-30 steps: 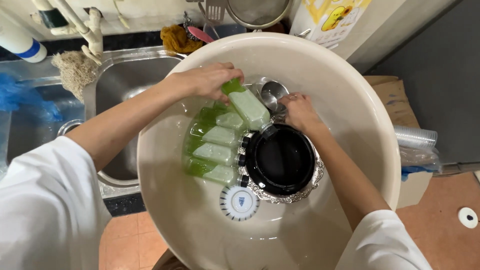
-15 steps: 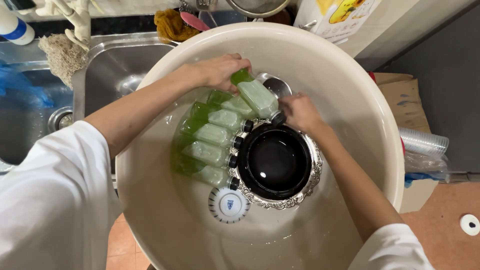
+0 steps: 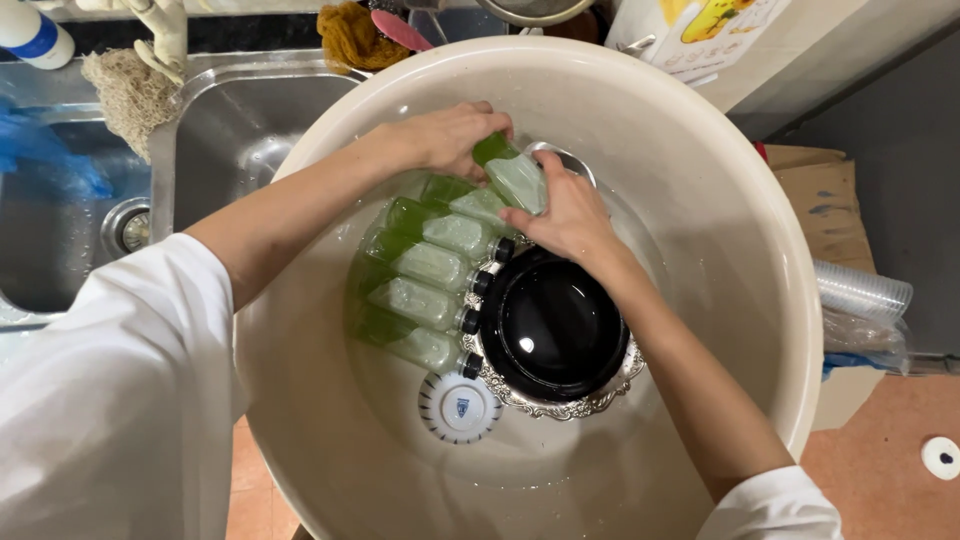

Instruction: The person washes plastic bottles in a large basin of soapy water set in a sink, holding each bottle under the water and rubbing its surfaces by hand. The person briefly arranges the bottles on the counter, then returns them to the basin and scoops water over them with a metal cup.

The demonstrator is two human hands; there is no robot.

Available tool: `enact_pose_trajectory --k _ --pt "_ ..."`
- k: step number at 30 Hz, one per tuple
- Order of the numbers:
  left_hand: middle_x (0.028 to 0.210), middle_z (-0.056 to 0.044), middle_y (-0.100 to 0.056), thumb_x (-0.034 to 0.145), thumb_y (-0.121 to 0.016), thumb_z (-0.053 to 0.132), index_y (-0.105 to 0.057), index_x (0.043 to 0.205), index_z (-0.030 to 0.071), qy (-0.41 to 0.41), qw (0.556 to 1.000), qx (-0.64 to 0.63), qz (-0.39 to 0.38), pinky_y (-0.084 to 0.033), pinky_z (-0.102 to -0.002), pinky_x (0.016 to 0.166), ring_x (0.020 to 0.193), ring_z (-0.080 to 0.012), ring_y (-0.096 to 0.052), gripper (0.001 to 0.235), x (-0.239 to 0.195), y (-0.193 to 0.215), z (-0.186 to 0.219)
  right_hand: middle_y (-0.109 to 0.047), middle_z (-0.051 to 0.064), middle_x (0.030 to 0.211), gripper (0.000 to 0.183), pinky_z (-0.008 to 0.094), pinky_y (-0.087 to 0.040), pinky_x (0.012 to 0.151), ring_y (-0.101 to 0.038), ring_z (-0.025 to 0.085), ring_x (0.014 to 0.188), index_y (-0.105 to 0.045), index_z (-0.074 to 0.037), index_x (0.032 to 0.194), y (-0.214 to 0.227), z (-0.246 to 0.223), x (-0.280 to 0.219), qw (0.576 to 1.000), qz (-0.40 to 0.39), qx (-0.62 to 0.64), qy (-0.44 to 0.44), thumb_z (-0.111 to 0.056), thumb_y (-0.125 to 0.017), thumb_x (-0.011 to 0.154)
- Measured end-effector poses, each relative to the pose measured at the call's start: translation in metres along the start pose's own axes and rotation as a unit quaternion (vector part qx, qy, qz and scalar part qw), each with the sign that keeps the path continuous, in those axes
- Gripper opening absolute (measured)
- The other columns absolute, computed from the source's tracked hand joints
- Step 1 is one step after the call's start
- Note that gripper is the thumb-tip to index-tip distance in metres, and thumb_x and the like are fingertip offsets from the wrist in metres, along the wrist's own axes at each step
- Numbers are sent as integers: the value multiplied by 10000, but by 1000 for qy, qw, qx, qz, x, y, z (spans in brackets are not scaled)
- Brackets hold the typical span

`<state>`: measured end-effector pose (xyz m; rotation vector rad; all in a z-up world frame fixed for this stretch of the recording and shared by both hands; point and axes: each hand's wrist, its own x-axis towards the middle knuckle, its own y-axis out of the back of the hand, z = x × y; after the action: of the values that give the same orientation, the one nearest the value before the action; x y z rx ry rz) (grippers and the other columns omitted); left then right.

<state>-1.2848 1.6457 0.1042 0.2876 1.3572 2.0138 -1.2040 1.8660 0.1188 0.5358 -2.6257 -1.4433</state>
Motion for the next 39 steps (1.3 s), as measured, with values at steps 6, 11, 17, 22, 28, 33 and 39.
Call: enact_pose_trajectory --k 6,11,17,22,28,33,39 --pt "1223 -202 -598 687 -897 211 -526 1315 45 -36 997 -31 67 -518 -455 976 1139 -402 -614 748 0 -12 -4 -728 254 1052 800 451 -543 888 -718 388 964 -542 -14 1417 -6 11 -1 998 42 21 36 -302 -821 725" --pt "1206 -298 -632 783 -832 211 -378 1405 -83 139 989 -35 48 -513 -451 1003 1159 -427 -622 824 -7 -37 -16 -730 254 1051 805 433 -560 875 -737 370 907 -542 -25 1425 0 12 -2 999 17 30 -16 -293 -799 711" --pt "1508 -253 -405 939 -627 494 -344 1493 -4 180 983 -7 -44 -319 -577 1144 1401 -419 -378 796 -21 -80 -1 -720 273 1120 775 435 -558 906 -726 369 999 -572 -1 1397 10 22 -3 997 41 41 41 -298 -804 721" --pt "1637 -169 -205 887 -605 581 -242 1581 103 133 990 -4 -42 -51 -685 1208 1518 -387 -146 918 -12 -90 30 -731 253 1110 788 441 -554 900 -728 368 973 -587 -53 1409 17 22 -3 999 35 13 16 -327 -788 698" --pt "1649 -151 -247 859 -660 420 -254 1603 112 112 993 -36 -30 -54 -750 1187 1504 -393 -226 901 -8 -102 31 -711 247 1157 776 452 -546 888 -713 379 976 -600 -49 1391 12 25 0 999 32 1 37 -325 -797 693" --pt "1634 -135 -224 844 -700 390 -252 1590 160 97 993 -49 -36 -39 -763 1157 1493 -409 -194 900 -12 -99 26 -710 247 1179 751 451 -532 928 -694 381 1060 -610 -26 1365 6 30 6 997 28 9 64 -314 -807 700" --pt "1604 -119 -315 858 -686 385 -364 1557 170 80 995 -44 -29 -56 -753 1184 1495 -379 -247 799 -23 -107 21 -708 235 1178 780 444 -542 912 -713 367 1013 -601 -35 1382 -1 27 9 1000 7 16 25 -315 -809 685"
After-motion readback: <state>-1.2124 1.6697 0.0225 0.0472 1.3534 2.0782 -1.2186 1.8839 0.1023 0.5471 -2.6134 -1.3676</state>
